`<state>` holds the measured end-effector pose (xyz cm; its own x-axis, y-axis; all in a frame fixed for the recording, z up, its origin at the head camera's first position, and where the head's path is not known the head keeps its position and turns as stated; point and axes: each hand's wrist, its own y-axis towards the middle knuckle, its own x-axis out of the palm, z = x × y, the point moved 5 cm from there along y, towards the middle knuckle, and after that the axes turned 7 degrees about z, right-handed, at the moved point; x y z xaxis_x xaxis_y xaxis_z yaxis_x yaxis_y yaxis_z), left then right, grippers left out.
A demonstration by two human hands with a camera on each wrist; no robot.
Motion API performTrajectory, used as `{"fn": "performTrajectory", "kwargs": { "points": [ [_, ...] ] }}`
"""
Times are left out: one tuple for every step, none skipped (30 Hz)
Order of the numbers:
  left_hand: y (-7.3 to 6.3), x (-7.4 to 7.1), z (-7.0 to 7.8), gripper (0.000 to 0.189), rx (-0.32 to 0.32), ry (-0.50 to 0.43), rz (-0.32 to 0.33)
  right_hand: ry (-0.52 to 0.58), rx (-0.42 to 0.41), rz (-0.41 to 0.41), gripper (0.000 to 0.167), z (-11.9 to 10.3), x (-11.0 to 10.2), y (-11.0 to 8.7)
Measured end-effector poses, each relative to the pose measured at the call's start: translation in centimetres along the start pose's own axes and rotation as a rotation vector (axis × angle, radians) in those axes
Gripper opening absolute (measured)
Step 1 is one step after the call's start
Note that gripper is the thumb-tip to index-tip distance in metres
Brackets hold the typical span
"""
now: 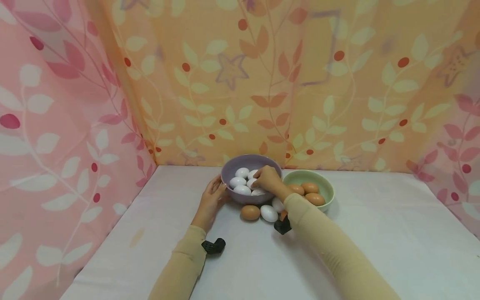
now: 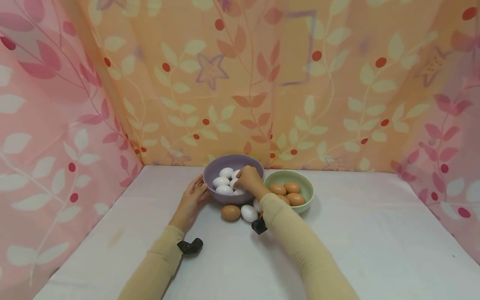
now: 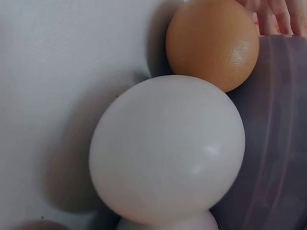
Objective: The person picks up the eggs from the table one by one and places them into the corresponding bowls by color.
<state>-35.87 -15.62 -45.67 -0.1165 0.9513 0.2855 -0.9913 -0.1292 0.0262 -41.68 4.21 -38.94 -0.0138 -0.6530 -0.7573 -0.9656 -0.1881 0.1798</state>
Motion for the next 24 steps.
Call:
{"fn": "performTrajectory", "kwargs": {
  "points": [
    [0.0,0.0,0.0,0.055,0.002,-0.001,-0.001,-0.011,0.000,-0.003,0.035,0.0,0.0,0.0],
    [0.0,0.0,0.0,0.055,0.003,0.000,0.001,-0.018,-0.002,-0.007,0.035,-0.1,0.1,0.0],
    [0.0,0.0,0.0,0.055,0.001,0.000,0.001,-0.025,-0.004,-0.011,0.035,-0.1,0.1,0.0],
    [-0.1,0.0,0.0,0.055,-0.001,0.003,0.001,-0.033,-0.006,-0.013,0.035,-0.1,0.1,0.0],
    [-0.1,0.1,0.1,0.054,-0.001,0.005,0.000,-0.043,-0.009,-0.014,0.035,-0.1,0.1,0.0],
    [-0.1,0.1,0.1,0.054,-0.002,0.010,-0.001,-0.051,-0.013,-0.014,0.036,-0.1,0.1,0.0],
    [-0.1,0.1,0.1,0.054,-0.002,0.010,0.000,-0.059,-0.020,-0.012,0.035,-0.1,0.1,0.0],
    [0.0,0.1,0.1,0.054,0.001,0.014,-0.003,-0.061,-0.024,-0.011,0.035,-0.1,0.1,0.1],
    [0.0,0.0,0.1,0.053,0.001,0.014,0.000,-0.055,-0.022,-0.008,0.035,-0.1,0.0,0.1],
    [0.1,0.0,0.1,0.053,0.006,0.018,-0.002,-0.049,-0.023,-0.004,0.035,-0.1,0.0,0.2],
    [0.2,0.0,0.1,0.053,0.005,0.018,0.000,-0.039,-0.025,0.004,0.035,-0.2,-0.2,0.2],
    [0.2,0.0,0.1,0.053,0.004,0.017,0.003,-0.022,-0.026,0.017,0.035,-0.2,-0.4,0.1],
    [0.3,0.0,0.1,0.053,0.005,0.018,0.001,0.000,-0.022,0.031,0.035,-0.2,-0.6,0.0],
    [0.3,0.0,0.0,0.053,0.004,0.020,0.001,0.035,-0.017,0.045,0.035,-0.1,-0.9,-0.1],
    [0.3,0.0,0.0,0.054,0.001,0.021,0.001,0.078,-0.009,0.059,0.035,-0.1,-1.1,-0.3],
    [0.2,0.0,0.0,0.054,0.000,0.021,-0.002,0.119,-0.007,0.072,0.035,-0.1,-1.4,-0.7],
    [0.2,0.0,-0.1,0.054,-0.002,0.020,-0.001,0.164,-0.005,0.082,0.035,-0.1,-1.7,-1.0],
    [0.2,0.0,-0.1,0.054,-0.003,0.020,-0.001,0.208,-0.002,0.091,0.035,-0.2,-2.0,-1.4],
    [0.2,-0.1,-0.1,0.055,-0.004,0.022,-0.001,0.251,0.003,0.094,0.035,-0.2,-2.3,-1.9],
    [0.1,-0.1,-0.1,0.055,-0.006,0.019,-0.003,0.295,0.002,0.095,0.036,-0.3,-2.6,-2.4],
    [0.1,-0.1,-0.1,0.055,-0.008,0.018,-0.003,0.333,0.005,0.091,0.036,-0.4,-2.8,-2.9],
    [0.1,-0.1,-0.1,0.055,-0.010,0.016,0.000,0.362,0.004,0.086,0.036,-0.5,-3.1,-3.5],
    [0.0,-0.1,0.0,0.054,-0.012,0.016,0.001,0.385,0.003,0.079,0.037,-0.6,-3.4,-4.1],
    [0.0,0.0,0.0,0.054,-0.017,0.015,0.004,0.403,-0.003,0.075,0.037,-0.6,-3.7,-4.6]
  ]
}}
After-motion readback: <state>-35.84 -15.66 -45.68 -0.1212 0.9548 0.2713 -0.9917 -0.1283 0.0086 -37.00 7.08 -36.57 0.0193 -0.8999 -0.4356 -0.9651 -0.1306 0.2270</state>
